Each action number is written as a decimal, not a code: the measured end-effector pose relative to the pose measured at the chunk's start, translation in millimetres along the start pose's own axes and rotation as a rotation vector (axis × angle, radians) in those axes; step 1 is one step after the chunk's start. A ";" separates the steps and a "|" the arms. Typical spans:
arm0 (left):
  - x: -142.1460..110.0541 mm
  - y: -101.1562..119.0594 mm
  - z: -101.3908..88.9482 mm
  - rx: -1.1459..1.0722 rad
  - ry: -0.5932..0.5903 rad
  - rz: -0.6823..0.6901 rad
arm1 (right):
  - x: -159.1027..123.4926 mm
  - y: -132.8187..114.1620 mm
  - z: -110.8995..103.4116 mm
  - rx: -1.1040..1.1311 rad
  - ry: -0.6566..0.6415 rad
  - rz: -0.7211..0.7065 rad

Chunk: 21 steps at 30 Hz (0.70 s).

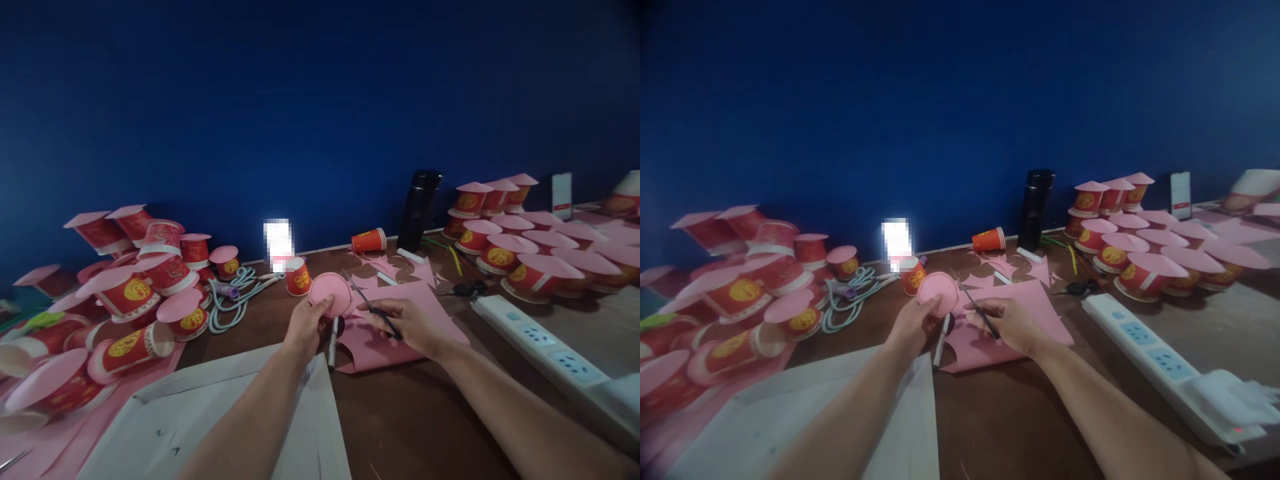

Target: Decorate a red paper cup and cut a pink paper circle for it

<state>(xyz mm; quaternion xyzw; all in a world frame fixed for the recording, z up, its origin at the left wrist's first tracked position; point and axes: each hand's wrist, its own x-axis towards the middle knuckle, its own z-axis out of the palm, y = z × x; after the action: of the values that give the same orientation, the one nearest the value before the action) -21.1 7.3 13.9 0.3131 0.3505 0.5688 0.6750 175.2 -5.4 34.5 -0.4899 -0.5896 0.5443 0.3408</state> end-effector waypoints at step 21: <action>-0.7 -2.5 1.4 -0.027 0.082 0.042 | -2.3 -2.2 7.3 -0.007 0.008 0.026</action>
<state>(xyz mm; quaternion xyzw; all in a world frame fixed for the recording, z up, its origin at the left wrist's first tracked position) -18.6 6.2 12.7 0.2879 0.3634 0.5998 0.6522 168.7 -9.7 35.7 -0.5010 -0.5837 0.5446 0.3343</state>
